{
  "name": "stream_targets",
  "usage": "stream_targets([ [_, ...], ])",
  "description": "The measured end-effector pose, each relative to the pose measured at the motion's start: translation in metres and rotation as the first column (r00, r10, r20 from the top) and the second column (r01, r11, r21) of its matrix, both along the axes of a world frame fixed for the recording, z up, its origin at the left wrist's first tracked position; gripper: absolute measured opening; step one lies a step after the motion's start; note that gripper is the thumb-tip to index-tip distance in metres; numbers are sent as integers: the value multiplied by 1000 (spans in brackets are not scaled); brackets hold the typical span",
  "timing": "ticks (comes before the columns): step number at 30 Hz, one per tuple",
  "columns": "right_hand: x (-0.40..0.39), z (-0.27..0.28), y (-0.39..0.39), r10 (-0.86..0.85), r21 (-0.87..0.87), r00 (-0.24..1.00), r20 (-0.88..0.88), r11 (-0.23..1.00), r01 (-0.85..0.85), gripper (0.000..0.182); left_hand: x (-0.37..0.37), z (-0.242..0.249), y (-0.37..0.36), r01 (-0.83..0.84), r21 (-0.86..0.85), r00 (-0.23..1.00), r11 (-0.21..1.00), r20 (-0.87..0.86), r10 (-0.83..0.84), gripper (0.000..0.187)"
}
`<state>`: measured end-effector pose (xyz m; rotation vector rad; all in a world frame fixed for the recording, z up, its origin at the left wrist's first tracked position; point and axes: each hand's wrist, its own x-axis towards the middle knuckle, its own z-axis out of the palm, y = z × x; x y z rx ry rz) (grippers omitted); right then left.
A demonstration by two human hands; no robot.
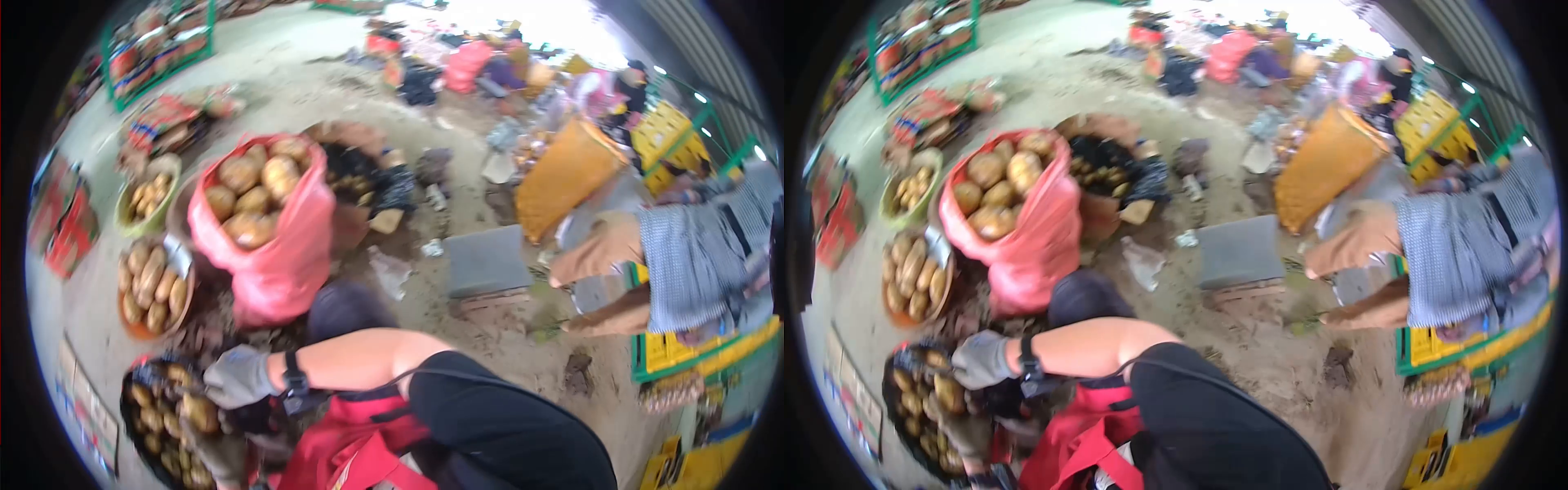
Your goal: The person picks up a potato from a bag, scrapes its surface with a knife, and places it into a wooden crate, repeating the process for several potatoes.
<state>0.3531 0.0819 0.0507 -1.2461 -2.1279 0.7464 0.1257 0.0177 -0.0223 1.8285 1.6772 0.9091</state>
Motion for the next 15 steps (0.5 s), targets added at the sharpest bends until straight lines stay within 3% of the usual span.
stream_targets([
  [1, 3, 5, -2, 67, 13, 997, 35, 998, -67, 30, -3, 12, 4, 99, -15, 977, 995, -190, -100, 82],
  [2, 3, 5, -4, 156, 17, 986, 60, 987, -157, 30, 8, 13, 3, 144, -95, 966, 985, 230, -119, 80],
  [3, -1, -9, -3, 243, 67, 962, 126, 965, -252, 31, 10, 17, 3, 206, -86, 925, 975, 342, -166, 77],
  [4, -3, -10, -7, 265, 142, 956, 128, 949, -282, 30, 23, 42, 1, 170, -208, 888, 963, 456, -58, 79],
  [5, -2, -3, -7, 269, 110, 954, 133, 952, -284, 27, 20, 30, 9, 151, -37, 913, 988, 389, -125, 83],
  [6, 3, -3, -2, 283, 130, 959, 20, 950, -283, 29, 10, 6, 12, 164, 125, 937, 979, 291, -194, 88],
  [7, 0, -5, 6, 275, 93, 961, -4, 957, -274, 23, 0, 2, 10, 133, 132, 988, 982, -99, -120, 92],
  [8, -1, -7, 12, 192, 132, 981, -33, 974, -186, 19, 0, 2, 18, 182, 143, 978, 973, -133, -163, 93],
  [9, -1, -15, 19, 99, 48, 995, -4, 994, -99, 17, 4, 20, 18, 65, 59, 998, 996, -22, -64, 83],
  [10, -2, -12, 22, 101, 68, 993, -53, 993, -97, 18, 10, 32, 20, 128, -26, 954, 991, 277, -116, 80],
  [14, -9, -16, 13, 126, 90, 989, 80, 987, -133, 23, 6, 12, 22, 168, 60, 940, 984, 290, -178, 89],
  [15, -14, -14, 7, 155, 113, 978, 140, 979, -171, 25, 5, 10, 25, 219, 100, 955, 971, 182, -234, 89],
])
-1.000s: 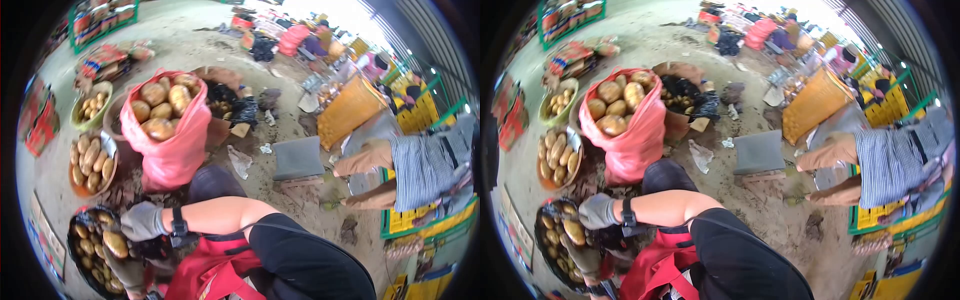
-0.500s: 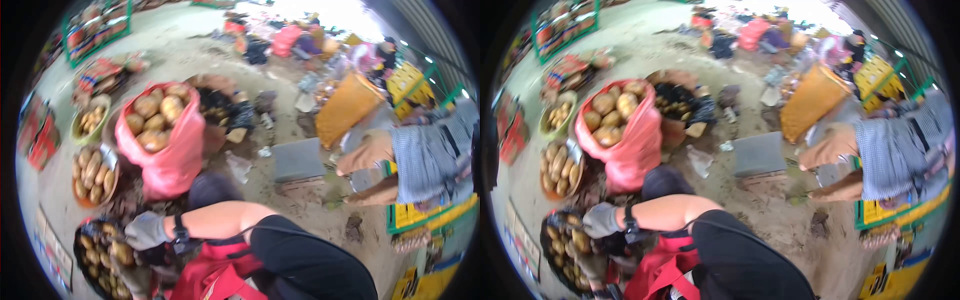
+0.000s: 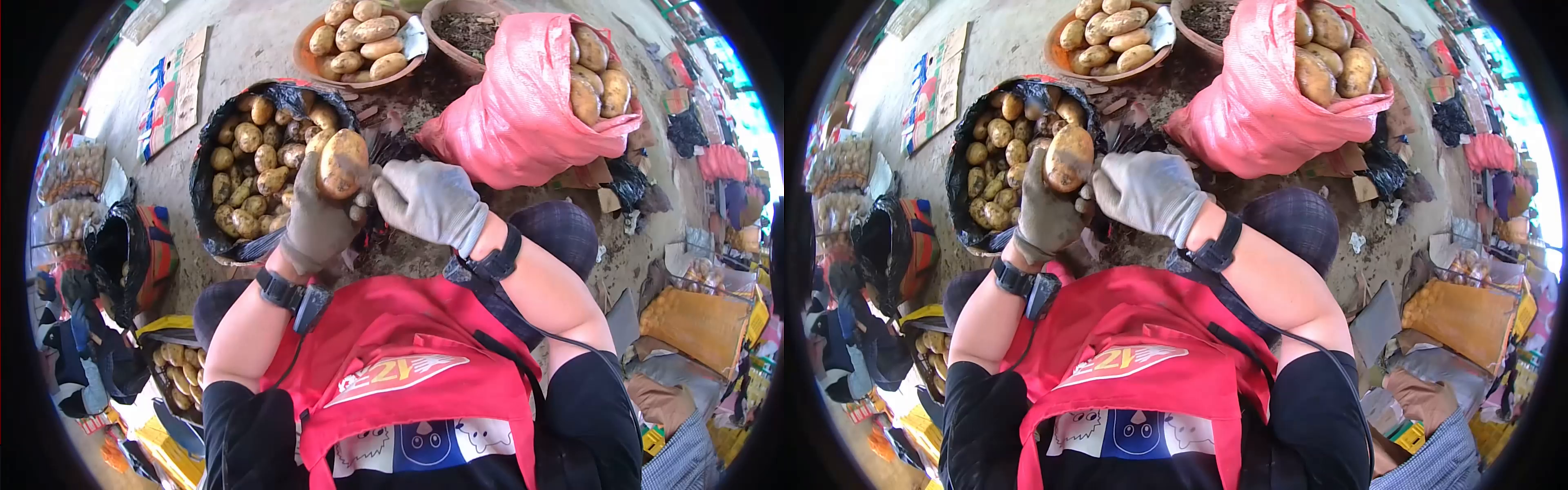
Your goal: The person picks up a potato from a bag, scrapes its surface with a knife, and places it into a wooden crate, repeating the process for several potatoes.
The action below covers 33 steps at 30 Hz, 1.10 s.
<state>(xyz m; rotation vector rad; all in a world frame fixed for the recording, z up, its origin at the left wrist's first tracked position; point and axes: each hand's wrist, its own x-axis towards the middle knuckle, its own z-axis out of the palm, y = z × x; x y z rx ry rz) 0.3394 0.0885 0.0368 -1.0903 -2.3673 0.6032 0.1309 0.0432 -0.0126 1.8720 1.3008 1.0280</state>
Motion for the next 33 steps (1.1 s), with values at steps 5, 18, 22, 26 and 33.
stream_targets([
  [5, -7, -4, -10, 68, 143, 989, 129, 986, -86, 24, 9, 6, -2, 20, -173, 938, 985, 345, 41, 83],
  [18, -6, 3, 1, -82, 324, 988, 131, 945, 35, 27, -1, -11, -4, -55, 4, 975, 998, -213, 54, 75],
  [22, -13, -3, -11, -17, 281, 967, 255, 958, -58, 27, 0, -13, -4, 25, -83, 999, 996, -28, -28, 77],
  [26, -12, -9, -13, 49, 232, 959, 279, 966, -117, 27, 14, 18, -8, 51, -330, 873, 942, 472, 118, 75],
  [33, -6, 4, 2, -88, 206, 988, 126, 977, 60, 26, 12, 17, -8, -16, -149, 999, 989, 48, 23, 70],
])
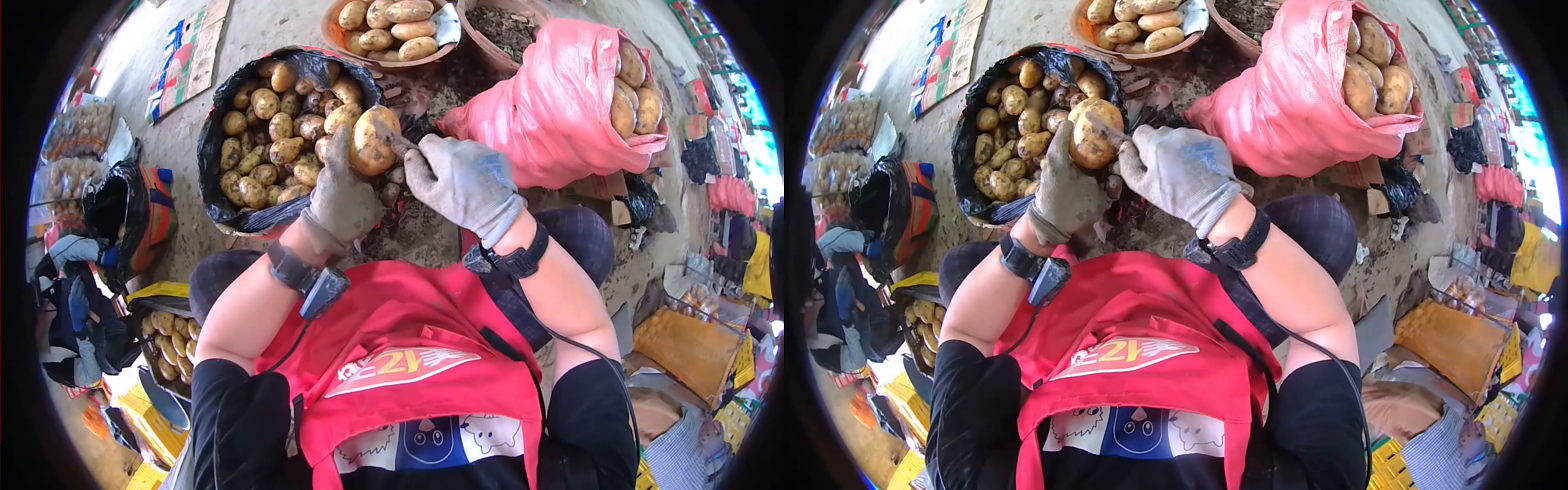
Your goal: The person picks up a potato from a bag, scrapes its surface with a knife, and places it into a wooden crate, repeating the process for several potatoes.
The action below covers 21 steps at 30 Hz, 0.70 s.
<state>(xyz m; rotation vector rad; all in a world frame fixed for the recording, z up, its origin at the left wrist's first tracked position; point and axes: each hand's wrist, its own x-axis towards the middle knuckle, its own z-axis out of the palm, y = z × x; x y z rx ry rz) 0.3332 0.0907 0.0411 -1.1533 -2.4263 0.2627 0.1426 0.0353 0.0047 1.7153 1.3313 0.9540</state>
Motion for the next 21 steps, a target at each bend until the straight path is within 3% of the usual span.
stream_targets([
  [1, -2, 0, -3, 22, -28, 1000, 19, 999, -21, 26, 0, -2, 0, 3, -2, 1000, 1000, -1, -3, 70],
  [2, -4, 1, -8, 52, -13, 996, 70, 999, -51, 26, 1, -7, 1, 43, -182, 900, 982, 434, 41, 65],
  [3, -3, -3, -12, 92, -31, 992, 91, 996, -89, 27, 1, -13, 2, 154, -319, 623, 935, 766, 159, 61],
  [4, -4, -7, -15, 130, -51, 985, 110, 991, -125, 27, -2, -18, 3, 155, -321, 626, 934, 764, 159, 61],
  [5, -4, -10, -16, 86, -59, 994, 62, 995, -83, 28, -6, -23, 2, 50, -199, 873, 979, 484, 54, 55],
  [6, -3, -6, -14, 80, -60, 995, 62, 995, -76, 28, -9, -26, 4, 3, -39, 993, 999, 122, 1, 52],
  [7, -2, 1, -7, 23, -75, 1000, -10, 997, -23, 29, -11, -28, 7, 6, -38, 992, 999, 125, -1, 52],
  [8, 1, 5, -1, -33, -93, 996, -81, 995, 25, 29, -12, -31, 10, 134, -320, 724, 938, 678, 128, 54],
  [9, 3, 5, 6, -50, -92, 994, -92, 995, 42, 30, -12, -33, 11, 397, -440, 201, 806, 898, 391, 59],
  [10, 5, 2, 11, -20, -95, 991, -129, 995, 7, 31, -9, -37, 11, 398, -440, 203, 805, 898, 391, 59],
  [12, 2, 0, 5, -46, -90, 998, -31, 995, 43, 30, -1, -40, 11, 171, -471, 505, 865, 796, 334, 64],
  [13, -1, 0, -1, 5, -88, 1000, 18, 996, -3, 29, -3, -37, 12, 174, -472, 507, 864, 795, 333, 64],
  [15, -5, -2, -13, 107, -93, 992, 71, 991, -100, 27, -11, -30, 16, 483, -525, 120, 700, 832, 541, 40],
  [16, -5, -5, -15, 111, -101, 994, 13, 989, -109, 26, -11, -29, 15, 483, -527, 122, 699, 831, 543, 40],
  [17, -3, -7, -13, 78, -113, 996, -39, 990, -82, 26, -10, -29, 13, 168, -441, 684, 882, 696, 218, 42],
  [18, -2, -2, -7, 47, -126, 995, -87, 990, -58, 26, -7, -25, 11, 2, -121, 989, 993, 147, 16, 45],
  [19, 0, 0, 0, 4, -98, 988, -151, 995, -19, 35, -3, -21, 14, -19, -60, 984, 998, 177, 29, 49],
  [20, 4, 3, 7, -37, -148, 993, -109, 989, 21, 36, -4, -15, 15, -26, -57, 983, 998, 179, 35, 49],
  [21, 6, -1, 12, -28, -132, 994, -105, 991, 14, 35, -5, -3, 16, 87, -419, 632, 904, 724, 275, 52],
])
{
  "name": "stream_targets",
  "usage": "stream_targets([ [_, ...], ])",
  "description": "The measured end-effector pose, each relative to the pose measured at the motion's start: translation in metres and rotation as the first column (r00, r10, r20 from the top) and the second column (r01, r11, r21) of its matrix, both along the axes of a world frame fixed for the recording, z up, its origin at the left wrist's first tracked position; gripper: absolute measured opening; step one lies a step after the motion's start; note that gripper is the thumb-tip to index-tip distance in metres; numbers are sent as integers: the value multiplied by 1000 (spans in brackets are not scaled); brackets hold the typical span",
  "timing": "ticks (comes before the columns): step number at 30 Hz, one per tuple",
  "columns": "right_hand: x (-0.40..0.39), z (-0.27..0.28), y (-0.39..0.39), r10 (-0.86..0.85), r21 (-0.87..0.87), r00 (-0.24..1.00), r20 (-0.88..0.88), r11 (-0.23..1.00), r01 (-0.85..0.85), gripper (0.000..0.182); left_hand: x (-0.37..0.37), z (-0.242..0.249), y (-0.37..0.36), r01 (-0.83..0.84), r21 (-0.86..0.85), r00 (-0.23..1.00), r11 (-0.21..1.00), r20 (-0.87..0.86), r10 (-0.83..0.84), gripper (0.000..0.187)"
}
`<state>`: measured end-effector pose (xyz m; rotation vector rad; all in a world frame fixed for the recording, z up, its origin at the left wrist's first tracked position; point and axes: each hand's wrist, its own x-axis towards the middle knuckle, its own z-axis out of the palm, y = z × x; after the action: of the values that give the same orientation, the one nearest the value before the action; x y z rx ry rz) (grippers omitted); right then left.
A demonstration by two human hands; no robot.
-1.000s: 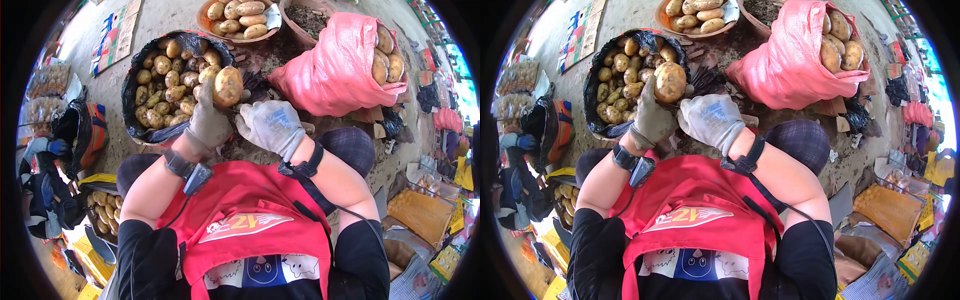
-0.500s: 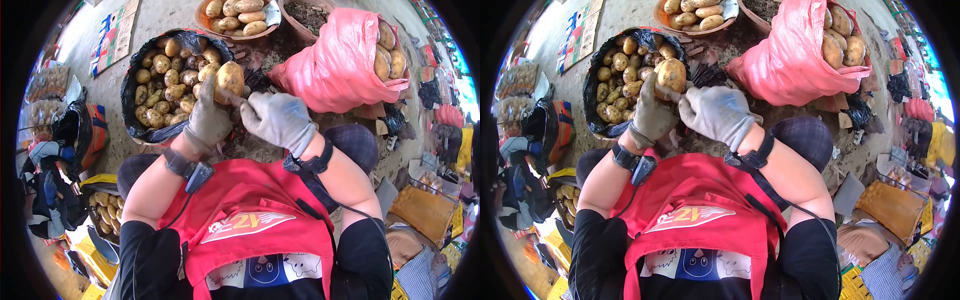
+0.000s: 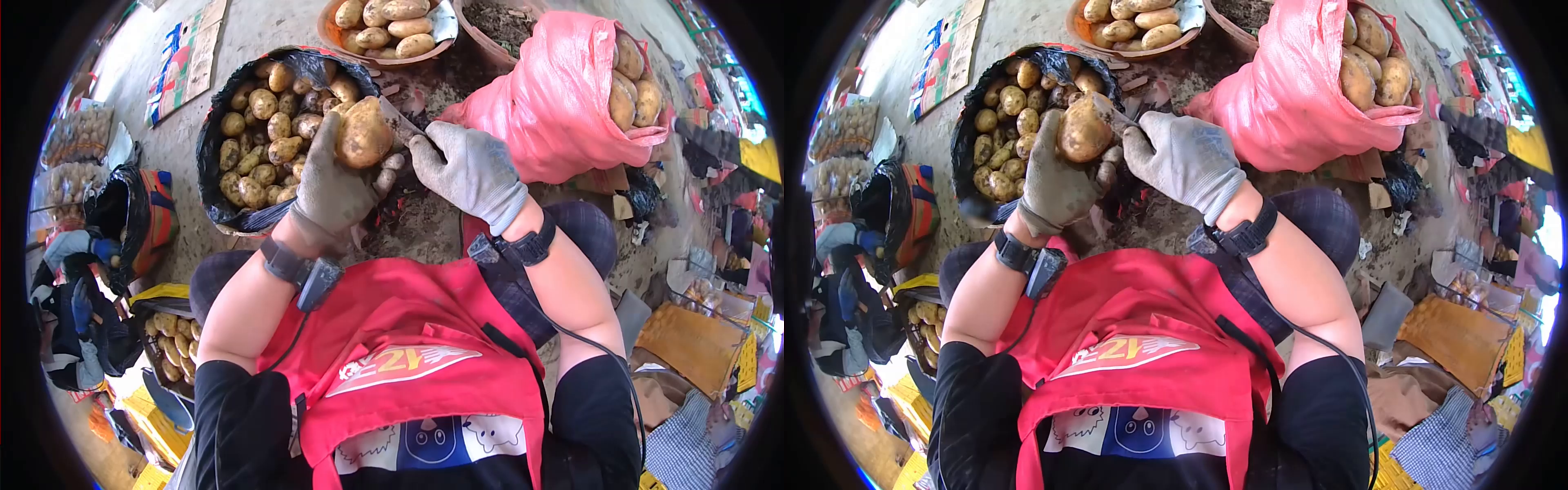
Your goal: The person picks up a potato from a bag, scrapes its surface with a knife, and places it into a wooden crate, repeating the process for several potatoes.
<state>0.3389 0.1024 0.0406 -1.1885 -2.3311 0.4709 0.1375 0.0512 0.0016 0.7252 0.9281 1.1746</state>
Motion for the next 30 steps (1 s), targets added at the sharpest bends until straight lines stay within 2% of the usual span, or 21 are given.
stream_targets([
  [1, 1, -3, 1, 5, 16, 1000, 3, 1000, -5, 35, 0, 7, -1, 72, -362, 759, 929, 625, 184, 57],
  [3, -3, -8, -6, 19, 32, 1000, 9, 999, -19, 32, -7, -13, -6, 164, -279, 728, 946, 681, 75, 55],
  [5, -12, -10, -18, 66, 86, 997, 47, 994, -70, 28, -4, -29, -8, 47, -113, 942, 992, 336, -6, 59],
  [6, -13, -12, -22, 102, 85, 991, 88, 990, -109, 28, -3, -30, -10, 28, -67, 967, 997, 255, -10, 62],
  [9, -16, -16, -26, 152, 90, 983, 101, 983, -161, 27, -3, -27, -13, 48, -39, 971, 998, 238, -37, 59],
  [11, -15, -9, -19, 71, 80, 996, -52, 995, -67, 30, -3, -21, -16, 35, 23, 986, 999, 164, -38, 54],
  [12, -13, -6, -13, 11, 41, 1000, -16, 999, -11, 32, 0, -14, -16, 69, 167, 984, 984, -174, -39, 55],
  [13, -11, -9, -8, 18, 39, 1000, 2, 999, -18, 33, 3, -7, -17, 145, 285, 872, 947, -490, 13, 56],
  [14, -12, -9, -8, 30, 39, 999, 11, 999, -31, 28, 5, 1, -16, -40, -74, 969, 996, 242, 57, 56],
  [15, -13, -8, -10, 40, 38, 999, 19, 998, -40, 23, 6, 1, -19, -40, -74, 968, 996, 243, 57, 56],
  [16, -16, -8, -16, 53, 60, 998, 26, 997, -54, 24, 8, 0, -22, -90, 200, 962, 976, -238, 137, 57],
  [17, -20, -7, -22, 68, 83, 997, 33, 994, -70, 24, 8, -2, -23, 1, 451, 717, 893, -623, 314, 58],
  [18, -21, -10, -23, 104, 81, 991, 88, 990, -112, 25, 7, -7, -19, 0, 451, 716, 893, -623, 315, 58],
  [19, -22, -11, -28, 105, 81, 991, 88, 990, -112, 25, 5, -13, -11, -120, 112, 988, 987, -89, 130, 63],
  [20, -23, -11, -33, 138, 62, 978, 156, 987, -149, 25, 3, -17, -7, 8, -235, 844, 972, 522, 120, 67],
  [23, -21, -12, -32, 171, 68, 972, 159, 981, -183, 25, 9, -5, -10, -63, -144, 914, 988, 389, 115, 78],
  [24, -21, -6, -26, 122, 81, 991, 63, 989, -126, 24, 4, -2, -1, 6, -263, 818, 965, 556, 146, 79],
  [25, -21, 1, -20, 74, 88, 997, -36, 994, -71, 24, 5, 5, -3, 0, -239, 818, 971, 559, 137, 79],
  [27, -17, 6, -13, 52, 148, 999, -16, 988, -49, 23, 15, 24, -13, -156, 67, 984, 985, 101, 149, 79],
  [29, -18, 21, -18, 215, 158, 975, 47, 963, -220, 15, 13, 0, 4, -80, -264, 840, 961, 501, 207, 78],
  [30, -17, 25, -24, 350, 212, 875, 334, 877, -431, 15, 18, 8, 5, -128, -266, 871, 955, 431, 237, 77],
])
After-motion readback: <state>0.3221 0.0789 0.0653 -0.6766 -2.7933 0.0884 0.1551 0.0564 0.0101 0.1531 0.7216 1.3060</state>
